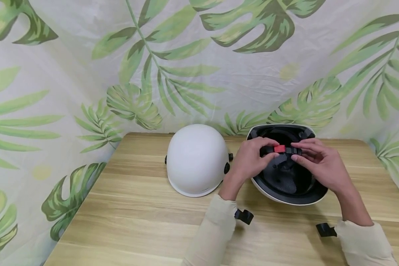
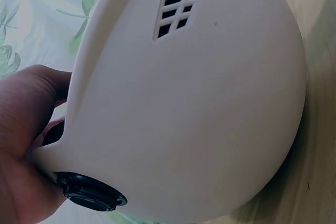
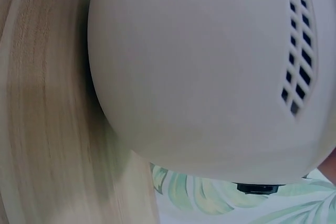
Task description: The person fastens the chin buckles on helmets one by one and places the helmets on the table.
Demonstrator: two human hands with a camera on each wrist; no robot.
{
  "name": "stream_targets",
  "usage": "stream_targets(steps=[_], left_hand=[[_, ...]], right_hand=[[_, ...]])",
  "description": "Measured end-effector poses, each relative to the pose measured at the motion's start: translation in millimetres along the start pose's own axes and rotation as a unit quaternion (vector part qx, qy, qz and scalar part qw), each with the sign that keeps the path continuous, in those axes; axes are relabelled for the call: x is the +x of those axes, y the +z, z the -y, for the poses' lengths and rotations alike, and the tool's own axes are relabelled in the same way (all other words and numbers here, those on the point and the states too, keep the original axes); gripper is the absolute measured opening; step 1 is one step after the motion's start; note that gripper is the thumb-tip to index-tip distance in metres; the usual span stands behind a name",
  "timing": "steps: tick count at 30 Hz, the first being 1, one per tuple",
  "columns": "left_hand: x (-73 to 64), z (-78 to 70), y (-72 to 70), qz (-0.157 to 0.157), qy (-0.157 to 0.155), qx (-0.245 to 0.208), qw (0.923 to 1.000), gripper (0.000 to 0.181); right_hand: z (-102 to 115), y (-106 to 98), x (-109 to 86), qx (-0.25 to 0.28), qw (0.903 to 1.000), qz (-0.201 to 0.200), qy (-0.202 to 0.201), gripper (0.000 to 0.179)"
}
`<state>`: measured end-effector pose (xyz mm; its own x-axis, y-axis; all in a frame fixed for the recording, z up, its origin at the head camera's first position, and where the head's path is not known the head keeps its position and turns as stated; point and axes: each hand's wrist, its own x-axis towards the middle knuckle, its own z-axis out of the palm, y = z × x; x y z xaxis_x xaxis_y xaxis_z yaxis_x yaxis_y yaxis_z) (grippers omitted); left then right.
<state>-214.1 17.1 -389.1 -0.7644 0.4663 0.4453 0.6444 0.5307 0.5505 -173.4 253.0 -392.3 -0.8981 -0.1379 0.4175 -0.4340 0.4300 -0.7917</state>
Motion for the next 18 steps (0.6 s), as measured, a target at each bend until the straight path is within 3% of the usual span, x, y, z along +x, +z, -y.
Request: stream_targets(steps=[11,18], left_hand=[[0.4,-1.1,-0.8,0.012,0.016,-0.001,0.9998,0.029],[-0.1,1.3,-0.6,0.011,0.034,0.0,0.9994,0.028]], right_hand=[[-2.4,-0.9,1.3,-0.021,0.9988,0.0,0.044,0.034],[-3.7,3.0,1.0,-0.029,0.9992,-0.008,0.024,0.028]])
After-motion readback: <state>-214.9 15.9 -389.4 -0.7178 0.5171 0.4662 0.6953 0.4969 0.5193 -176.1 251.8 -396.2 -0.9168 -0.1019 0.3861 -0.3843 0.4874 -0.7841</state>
